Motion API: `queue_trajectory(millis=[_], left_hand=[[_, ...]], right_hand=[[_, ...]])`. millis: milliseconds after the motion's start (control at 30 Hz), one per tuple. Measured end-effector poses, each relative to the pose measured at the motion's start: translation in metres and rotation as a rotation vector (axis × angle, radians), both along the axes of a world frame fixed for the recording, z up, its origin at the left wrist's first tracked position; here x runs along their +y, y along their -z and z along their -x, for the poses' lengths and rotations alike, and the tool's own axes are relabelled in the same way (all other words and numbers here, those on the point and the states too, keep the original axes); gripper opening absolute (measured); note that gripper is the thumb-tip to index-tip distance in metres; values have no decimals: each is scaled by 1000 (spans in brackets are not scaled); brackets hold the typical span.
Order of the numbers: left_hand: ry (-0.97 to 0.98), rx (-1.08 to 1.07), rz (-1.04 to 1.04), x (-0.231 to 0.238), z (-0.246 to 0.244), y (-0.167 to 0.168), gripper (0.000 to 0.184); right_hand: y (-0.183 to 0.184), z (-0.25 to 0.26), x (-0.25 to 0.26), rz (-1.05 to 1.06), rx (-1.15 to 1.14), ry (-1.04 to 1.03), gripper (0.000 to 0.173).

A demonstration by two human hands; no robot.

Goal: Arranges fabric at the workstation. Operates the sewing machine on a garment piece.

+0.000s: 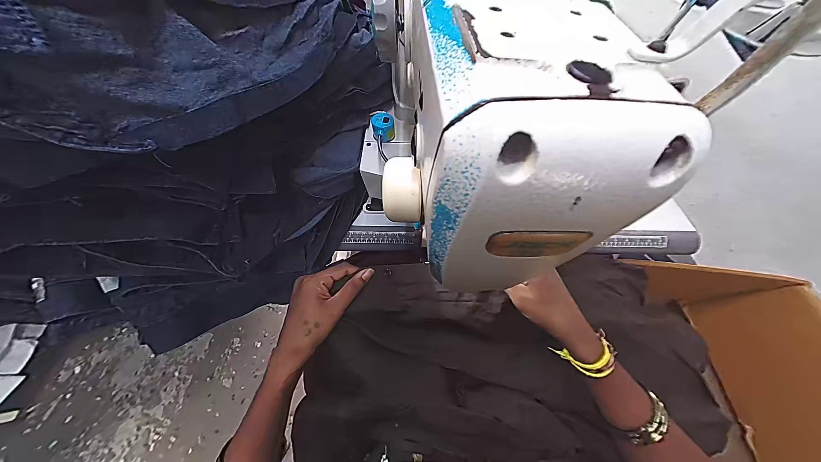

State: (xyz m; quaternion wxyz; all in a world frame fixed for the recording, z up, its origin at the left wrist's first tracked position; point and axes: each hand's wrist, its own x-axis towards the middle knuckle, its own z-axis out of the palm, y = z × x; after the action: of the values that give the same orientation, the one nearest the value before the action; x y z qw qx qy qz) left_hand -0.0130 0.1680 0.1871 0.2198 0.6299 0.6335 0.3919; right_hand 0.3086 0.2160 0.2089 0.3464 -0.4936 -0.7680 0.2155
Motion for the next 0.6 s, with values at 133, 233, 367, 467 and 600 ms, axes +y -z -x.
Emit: queue_trajectory(millis=[133,233,367,467,600], left_hand=[[-26,224,-83,4,-7,12,41],[110,171,-142,6,-24,18,36],[319,-244,39,10,-61,8,49],[230,-352,125,15,-84,-4,51],[135,-406,118,15,-95,1,51]], right_hand=[[11,-37,9,-142,-168,146,30],[7,-67,24,-118,-390,382,25],[18,-58,48,-287,-439,323,25],[26,-42,75,-276,-587,298,35],[40,-34,91,-326,-696,299,33]])
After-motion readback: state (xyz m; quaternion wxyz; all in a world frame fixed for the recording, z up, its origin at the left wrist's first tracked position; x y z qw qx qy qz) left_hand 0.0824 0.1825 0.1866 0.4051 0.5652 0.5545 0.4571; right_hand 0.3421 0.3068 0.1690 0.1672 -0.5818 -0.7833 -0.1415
